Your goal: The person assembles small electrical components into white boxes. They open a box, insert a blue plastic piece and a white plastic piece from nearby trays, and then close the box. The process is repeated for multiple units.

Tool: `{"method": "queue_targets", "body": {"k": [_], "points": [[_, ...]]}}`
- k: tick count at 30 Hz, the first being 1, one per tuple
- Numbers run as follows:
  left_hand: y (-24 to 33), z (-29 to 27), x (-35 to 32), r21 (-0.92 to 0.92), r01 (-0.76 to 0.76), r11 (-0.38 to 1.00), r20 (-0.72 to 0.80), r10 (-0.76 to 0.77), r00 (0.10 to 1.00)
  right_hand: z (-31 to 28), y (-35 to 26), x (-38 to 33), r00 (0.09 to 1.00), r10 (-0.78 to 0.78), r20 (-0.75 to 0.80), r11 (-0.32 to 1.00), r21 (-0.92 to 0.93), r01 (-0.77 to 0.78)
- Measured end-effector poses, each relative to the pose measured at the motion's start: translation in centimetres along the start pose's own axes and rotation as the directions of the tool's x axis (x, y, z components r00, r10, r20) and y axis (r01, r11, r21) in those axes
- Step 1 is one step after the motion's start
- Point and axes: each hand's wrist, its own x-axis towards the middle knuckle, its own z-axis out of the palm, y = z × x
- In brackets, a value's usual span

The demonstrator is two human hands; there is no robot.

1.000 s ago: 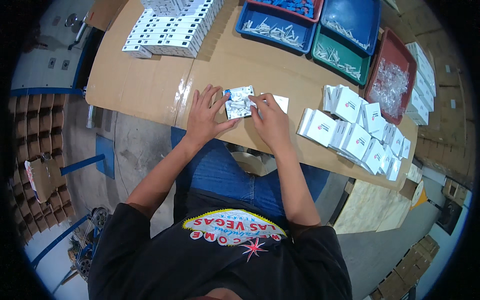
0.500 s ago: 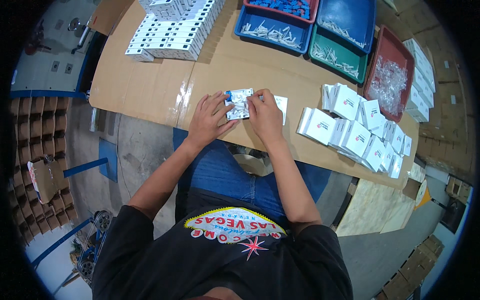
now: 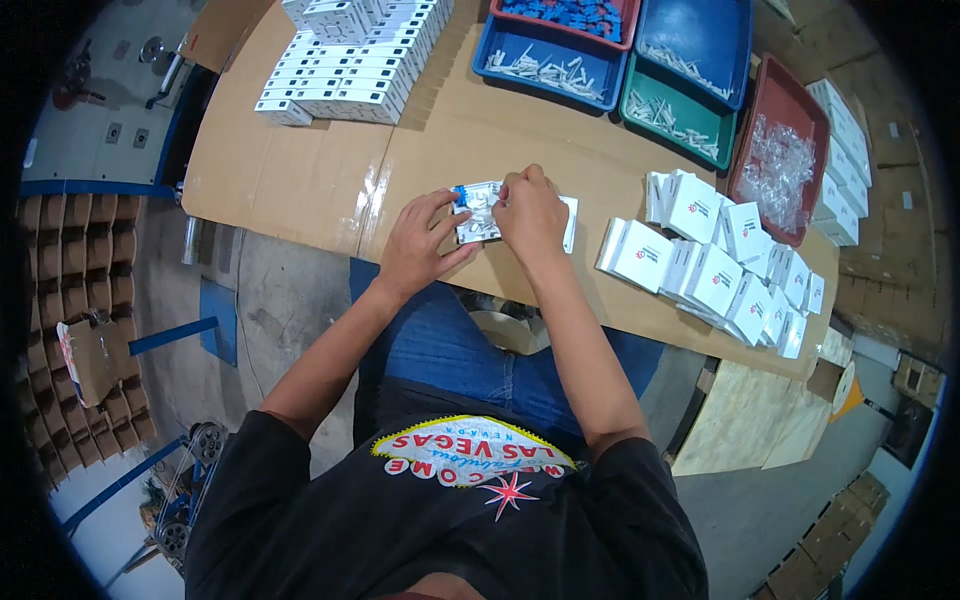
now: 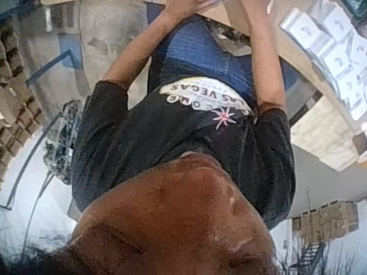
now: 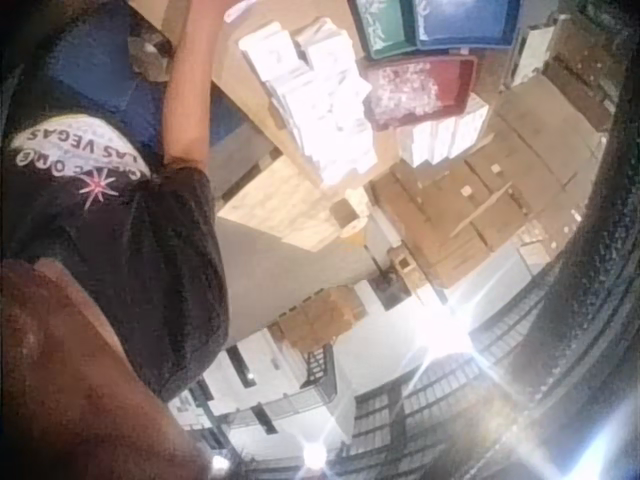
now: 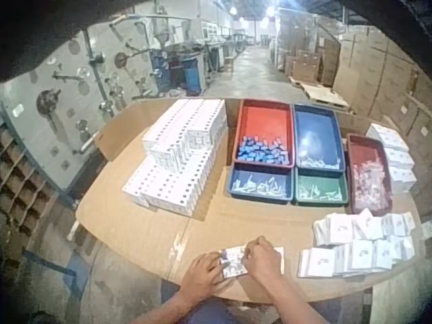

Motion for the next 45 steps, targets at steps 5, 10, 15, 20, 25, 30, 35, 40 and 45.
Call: {"method": "queue_targets", "body": {"k": [5,10,15,20,25,30,35,40,45], "points": [[0.4,-0.4,0.2,-0.031,0.04,0.999,0.006,-0.04,0.999,0.3,0.3,-0.4,0.999,-0.017,-0.051,0.995,0.095,0.022],[0.0,-0.2,0.1,-0.006,0.041,0.999,0.01,-0.041,0.999,0.5,1.1,-1.0,0.996,-0.067,-0.054,0.982,0.171,0.076],[-0.2,0.0,-0.1,-0.021,0.056,0.998,-0.009,-0.056,0.998,-0.5,1.0,-1.8,0.991,-0.134,0.012,0.977,0.17,0.13],[0.0,0.0,0.1,-0.071,0.119,0.99,-0.029,-0.121,0.992,-1.6,2.6,-2.2,0.997,-0.072,-0.043,0.964,0.255,0.08],[0.0,-0.1,0.1,-0.027,0.159,0.987,-0.007,-0.159,0.987,-3.2,3.2,-3.0,0.989,0.11,-0.101,0.994,-0.016,-0.112],[-0.7,0.5,-0.2,-0.018,0.171,0.985,0.01,-0.171,0.985,-3.9,1.8,-3.1,0.976,0.207,0.074,0.961,-0.204,-0.188],[-1.2,0.2,0.0,-0.209,0.232,0.95,0.037,-0.229,0.973,-4.0,2.2,-2.4,0.956,0.289,0.053,0.946,-0.171,-0.276],[-0.8,1.1,-0.5,-0.831,0.295,0.471,0.096,-0.401,0.911,-3.5,3.9,-2.7,0.975,0.22,-0.023,0.974,0.059,-0.218],[2.6,-0.9,-0.2,-0.959,0.253,0.127,0.155,-0.51,0.846,-5.1,6.6,-2.5,0.963,0.184,0.199,0.808,0.527,-0.264]]}}
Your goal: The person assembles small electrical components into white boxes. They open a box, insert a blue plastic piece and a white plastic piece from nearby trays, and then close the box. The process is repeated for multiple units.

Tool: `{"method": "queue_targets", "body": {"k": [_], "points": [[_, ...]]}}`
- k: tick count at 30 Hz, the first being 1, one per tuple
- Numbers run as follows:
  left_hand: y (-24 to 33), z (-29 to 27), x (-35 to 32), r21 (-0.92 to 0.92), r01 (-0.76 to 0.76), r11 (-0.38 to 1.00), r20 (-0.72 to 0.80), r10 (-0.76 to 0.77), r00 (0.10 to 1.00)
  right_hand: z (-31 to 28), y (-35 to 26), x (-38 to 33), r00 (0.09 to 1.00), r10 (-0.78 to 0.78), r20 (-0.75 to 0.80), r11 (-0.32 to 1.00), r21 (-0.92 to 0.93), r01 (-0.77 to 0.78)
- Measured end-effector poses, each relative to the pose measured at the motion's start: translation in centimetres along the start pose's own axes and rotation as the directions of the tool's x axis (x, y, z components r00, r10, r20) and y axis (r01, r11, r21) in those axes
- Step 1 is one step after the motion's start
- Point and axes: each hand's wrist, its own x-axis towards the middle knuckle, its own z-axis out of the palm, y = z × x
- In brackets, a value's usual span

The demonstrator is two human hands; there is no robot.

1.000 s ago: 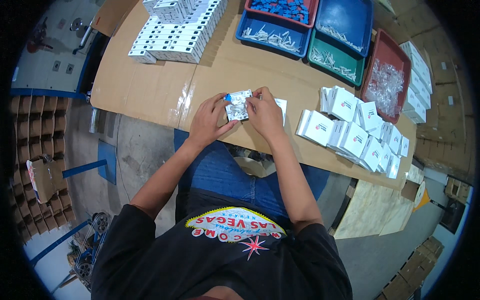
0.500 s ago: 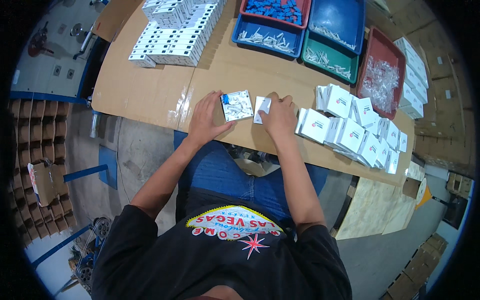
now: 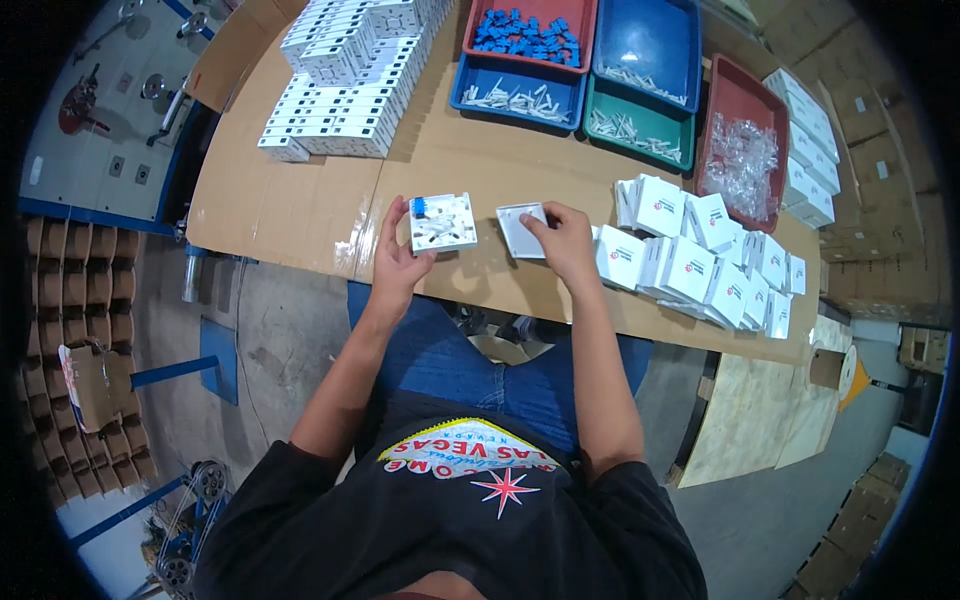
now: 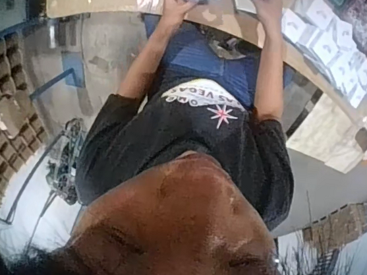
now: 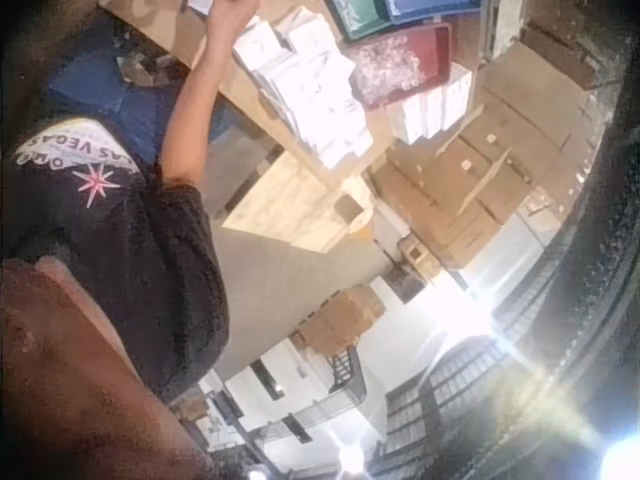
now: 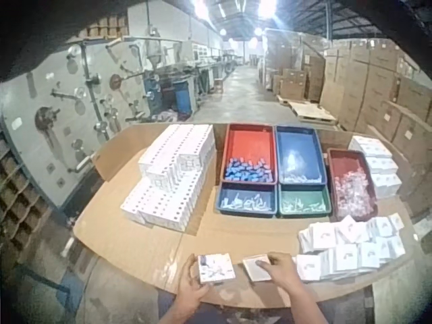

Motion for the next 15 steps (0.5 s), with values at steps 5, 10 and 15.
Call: {"method": "queue_targets", "body": {"k": [5,10,15], "points": [[3.9,3.8,-1.3,-0.357,0.028,0.934,0.026,-0.02,0.999,-1.5,-1.4,-2.6,0.999,-0.014,-0.03,0.635,0.772,0.032],[4.9,6.9,0.0,-0.532,0.097,0.841,0.077,-0.065,0.995,-3.0,-2.6,-4.3,0.991,-0.107,0.078,0.418,0.908,-0.027],[5.5,9.2,2.0,-0.471,0.085,0.878,-0.05,-0.122,0.991,-4.9,-2.6,-5.2,0.98,-0.192,0.047,0.351,0.936,0.024]]}}
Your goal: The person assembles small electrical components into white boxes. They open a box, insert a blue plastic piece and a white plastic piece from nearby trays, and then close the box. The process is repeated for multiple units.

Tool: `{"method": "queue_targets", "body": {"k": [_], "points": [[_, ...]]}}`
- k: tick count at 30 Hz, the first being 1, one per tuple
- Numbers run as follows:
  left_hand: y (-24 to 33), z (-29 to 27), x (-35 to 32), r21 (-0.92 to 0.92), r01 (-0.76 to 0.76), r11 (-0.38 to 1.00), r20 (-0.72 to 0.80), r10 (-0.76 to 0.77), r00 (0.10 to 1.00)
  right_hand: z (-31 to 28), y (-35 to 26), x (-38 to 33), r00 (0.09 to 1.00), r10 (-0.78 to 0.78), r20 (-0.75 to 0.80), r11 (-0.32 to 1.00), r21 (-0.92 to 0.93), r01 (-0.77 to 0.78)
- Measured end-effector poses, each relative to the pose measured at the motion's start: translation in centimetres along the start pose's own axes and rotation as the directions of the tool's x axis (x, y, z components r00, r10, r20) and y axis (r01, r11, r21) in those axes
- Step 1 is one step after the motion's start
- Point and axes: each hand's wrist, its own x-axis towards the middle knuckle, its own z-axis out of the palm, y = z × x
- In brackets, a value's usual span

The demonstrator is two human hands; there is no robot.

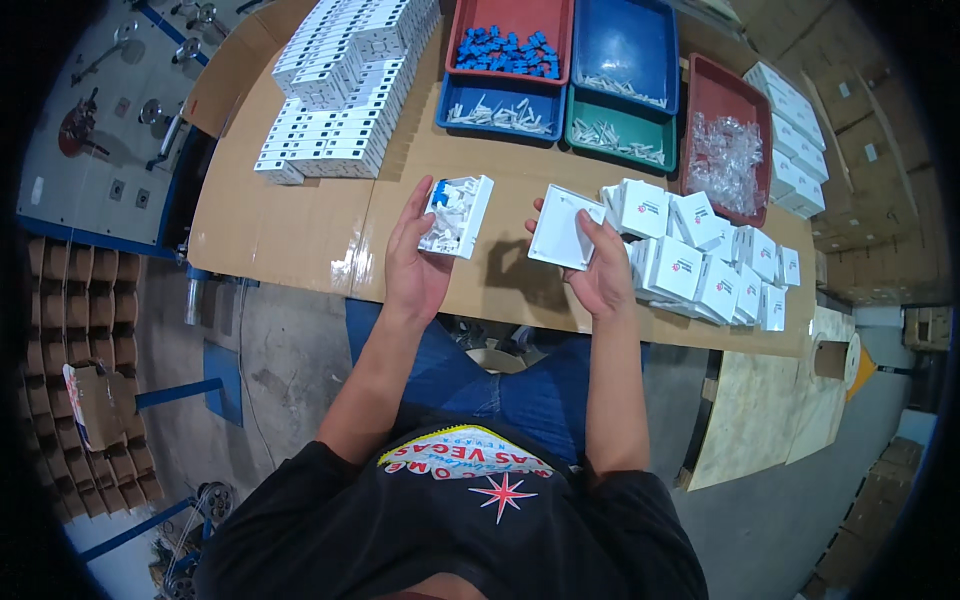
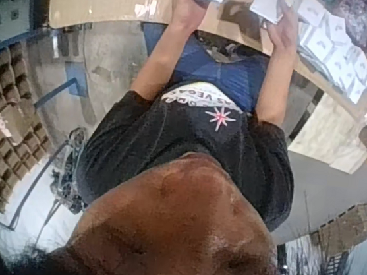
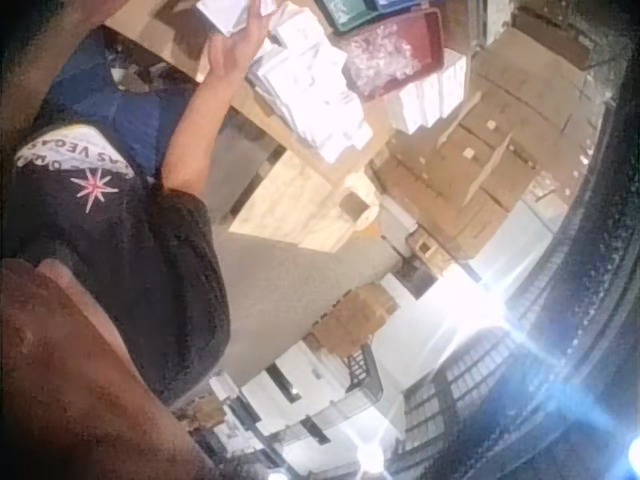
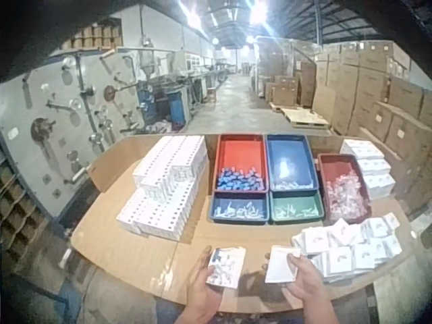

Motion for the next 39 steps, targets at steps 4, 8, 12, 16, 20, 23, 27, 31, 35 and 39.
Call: {"method": "queue_targets", "body": {"k": [4,8,12,16,20,23,27,31,35,39], "points": [[-0.7,-1.2,0.6,-0.014,0.057,0.998,-0.007,-0.058,0.998,-0.7,-0.5,-0.7,0.983,-0.033,0.18,0.911,0.411,-0.045],[-1.3,-2.7,0.6,-0.161,0.164,0.973,-0.015,-0.168,0.986,-0.4,-0.4,-1.9,0.975,-0.049,0.216,0.844,0.531,-0.075],[-1.4,-3.1,0.3,-0.2,0.249,0.948,0.054,-0.243,0.969,-1.1,0.2,-2.4,0.988,-0.02,0.153,0.784,0.615,-0.08],[-1.2,-2.6,-0.1,-0.172,0.304,0.937,0.112,-0.288,0.951,-1.8,0.8,-2.4,0.984,-0.05,0.169,0.84,0.54,-0.05],[-1.2,-1.3,-0.7,-0.183,0.334,0.925,0.144,-0.311,0.94,-1.7,0.4,-2.6,0.963,-0.074,0.26,0.875,0.48,-0.063],[-1.3,-0.5,-0.9,-0.246,0.375,0.894,0.266,-0.31,0.913,-1.1,-0.2,-2.8,0.979,-0.045,0.2,0.905,0.423,-0.045],[-2.1,-0.9,-1.3,-0.392,0.469,0.791,0.372,-0.33,0.868,1.0,-1.3,-3.5,0.995,-0.036,0.089,0.961,0.278,0.01],[-2.8,-0.3,-1.8,-0.341,0.457,0.822,0.285,-0.373,0.883,1.9,-1.3,-4.0,0.986,-0.128,0.111,0.992,0.038,0.124],[-3.1,0.8,-2.4,-0.27,0.43,0.862,0.235,-0.374,0.897,4.0,-0.8,-4.2,0.955,-0.289,-0.065,0.821,-0.529,0.213],[-3.5,1.0,-3.0,-0.273,0.425,0.863,0.223,-0.373,0.901,6.4,1.1,-4.1,0.898,-0.428,-0.099,0.659,-0.714,0.236]]}}
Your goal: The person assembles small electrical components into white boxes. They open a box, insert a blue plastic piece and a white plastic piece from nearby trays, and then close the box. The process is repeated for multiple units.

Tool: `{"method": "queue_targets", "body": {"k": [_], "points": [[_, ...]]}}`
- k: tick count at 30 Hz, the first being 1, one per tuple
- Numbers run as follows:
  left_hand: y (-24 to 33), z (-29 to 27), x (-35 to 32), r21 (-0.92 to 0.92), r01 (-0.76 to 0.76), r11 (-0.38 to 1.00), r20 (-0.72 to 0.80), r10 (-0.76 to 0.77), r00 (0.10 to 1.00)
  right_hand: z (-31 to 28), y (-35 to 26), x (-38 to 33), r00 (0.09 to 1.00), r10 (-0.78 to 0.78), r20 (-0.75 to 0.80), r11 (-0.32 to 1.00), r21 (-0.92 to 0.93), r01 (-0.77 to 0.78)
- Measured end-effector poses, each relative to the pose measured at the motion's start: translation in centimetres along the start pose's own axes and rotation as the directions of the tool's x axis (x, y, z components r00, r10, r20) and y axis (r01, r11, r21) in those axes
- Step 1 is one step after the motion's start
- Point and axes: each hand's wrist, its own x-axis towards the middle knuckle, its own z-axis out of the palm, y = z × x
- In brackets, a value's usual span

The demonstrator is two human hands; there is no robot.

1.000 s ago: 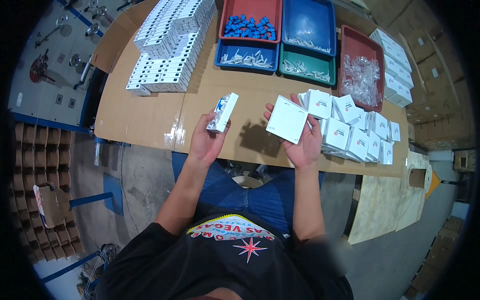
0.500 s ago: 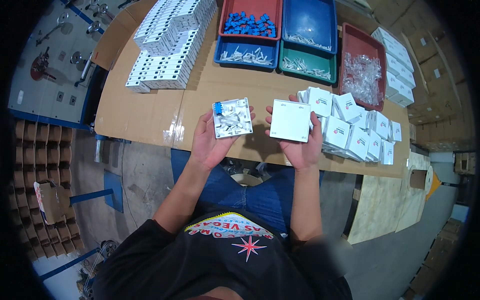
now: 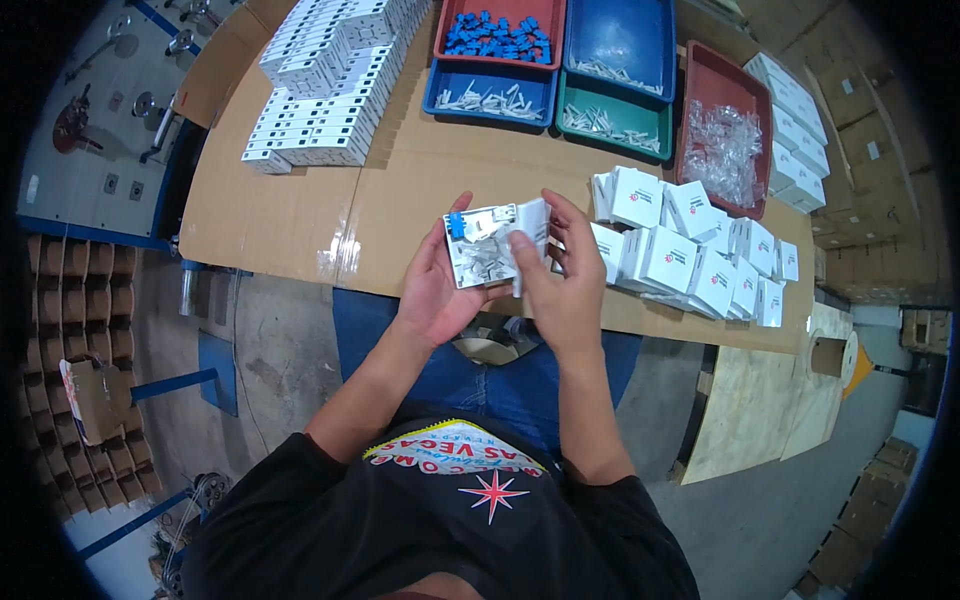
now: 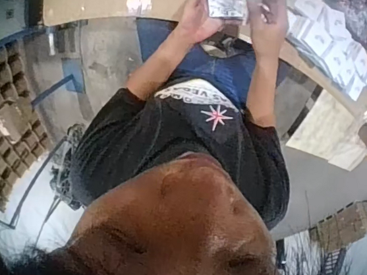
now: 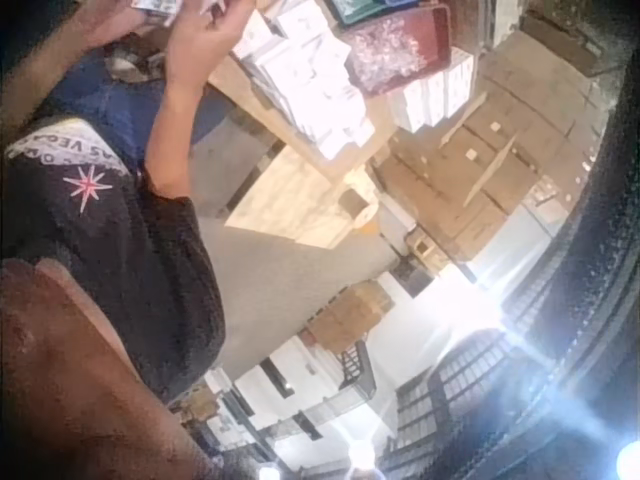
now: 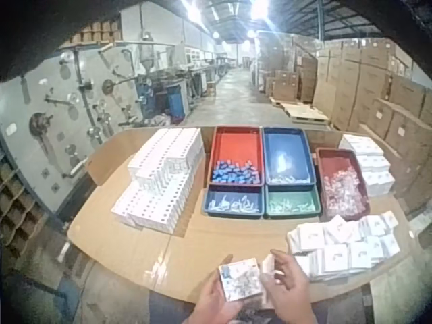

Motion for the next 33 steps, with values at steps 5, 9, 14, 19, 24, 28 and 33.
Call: {"method": "queue_targets", "body": {"k": [5,9,14,19,24,28,33], "points": [[-0.2,0.5,-0.4,0.087,-0.029,0.996,-0.014,0.03,0.999,2.0,0.6,-0.6,0.992,-0.124,0.022,0.925,-0.359,0.124],[-0.2,1.0,-0.7,0.125,-0.035,0.992,-0.024,0.038,0.999,3.1,0.9,-0.9,0.974,-0.217,0.07,0.848,-0.48,0.224],[-0.4,0.9,-0.7,0.151,-0.086,0.985,-0.025,0.09,0.996,3.6,1.4,-1.2,0.961,-0.26,0.095,0.792,-0.547,0.269],[-0.5,0.6,-0.6,0.156,-0.108,0.982,-0.008,0.11,0.994,3.7,1.7,-1.2,0.957,-0.271,0.102,0.794,-0.539,0.282],[-0.7,0.7,-0.6,0.197,-0.111,0.974,-0.032,0.12,0.992,3.7,1.6,-1.2,0.958,-0.267,0.107,0.792,-0.541,0.282],[-0.8,0.3,-0.5,0.192,-0.109,0.975,-0.019,0.115,0.993,3.7,1.6,-1.3,0.961,-0.256,0.107,0.792,-0.546,0.272],[-0.9,0.6,-0.6,0.203,-0.113,0.973,-0.038,0.123,0.992,3.5,1.4,-1.3,0.964,-0.243,0.111,0.8,-0.539,0.264]]}}
